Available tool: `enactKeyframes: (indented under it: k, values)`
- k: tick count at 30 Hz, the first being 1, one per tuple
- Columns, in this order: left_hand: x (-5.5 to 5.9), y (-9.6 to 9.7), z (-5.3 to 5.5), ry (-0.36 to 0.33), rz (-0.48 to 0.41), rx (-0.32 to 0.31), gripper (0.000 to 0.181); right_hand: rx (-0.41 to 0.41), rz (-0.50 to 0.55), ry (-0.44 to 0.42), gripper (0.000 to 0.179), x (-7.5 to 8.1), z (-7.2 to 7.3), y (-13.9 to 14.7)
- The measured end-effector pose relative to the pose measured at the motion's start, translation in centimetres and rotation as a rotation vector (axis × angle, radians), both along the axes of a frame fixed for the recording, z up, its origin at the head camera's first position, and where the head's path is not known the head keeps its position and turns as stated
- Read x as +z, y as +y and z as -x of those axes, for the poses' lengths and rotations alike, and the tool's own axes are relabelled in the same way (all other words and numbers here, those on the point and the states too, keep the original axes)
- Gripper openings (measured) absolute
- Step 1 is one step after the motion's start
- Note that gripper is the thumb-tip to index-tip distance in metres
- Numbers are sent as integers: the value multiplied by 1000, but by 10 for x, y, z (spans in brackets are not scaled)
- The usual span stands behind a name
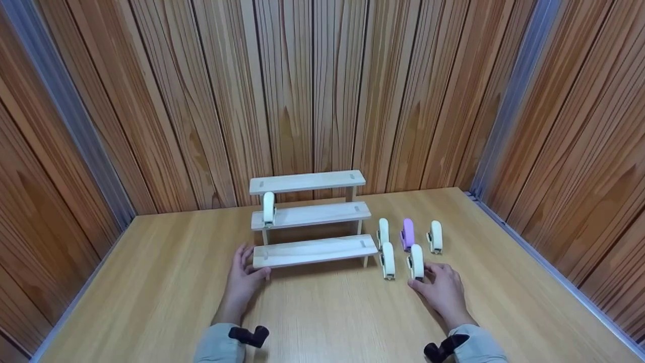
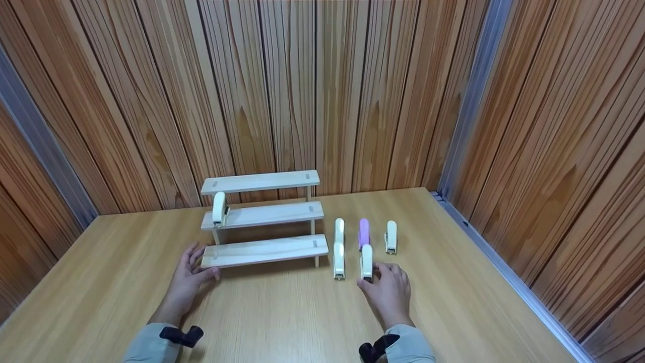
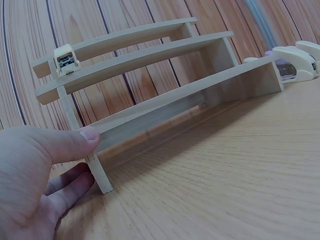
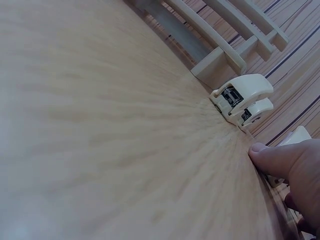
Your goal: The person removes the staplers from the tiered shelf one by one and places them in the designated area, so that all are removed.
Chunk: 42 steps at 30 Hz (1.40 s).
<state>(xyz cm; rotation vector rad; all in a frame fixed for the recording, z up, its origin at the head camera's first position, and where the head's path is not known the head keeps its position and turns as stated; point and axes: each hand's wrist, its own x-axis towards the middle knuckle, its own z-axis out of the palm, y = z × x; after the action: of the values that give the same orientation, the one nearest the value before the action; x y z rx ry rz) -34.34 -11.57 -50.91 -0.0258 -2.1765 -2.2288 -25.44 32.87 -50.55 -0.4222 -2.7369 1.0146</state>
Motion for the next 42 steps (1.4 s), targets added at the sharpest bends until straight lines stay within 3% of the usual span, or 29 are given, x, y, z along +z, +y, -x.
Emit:
enactKeyframes:
  k: [16, 23, 32, 42]
  values:
    - [2, -1, 0, -29, 16, -6, 98, -7, -2, 4, 87, -1, 0, -3]
    - [4, -3, 0, -22, 13, 1, 97, -9, 67, 26, 98, 2, 1, -4]
    - [3, 1, -1, -2, 3, -3, 95, -32, 134, 52, 97, 16, 3, -13]
    - [1, 0, 0, -18, -2, -2, 94, -43, 75, 146, 100, 36, 8, -29]
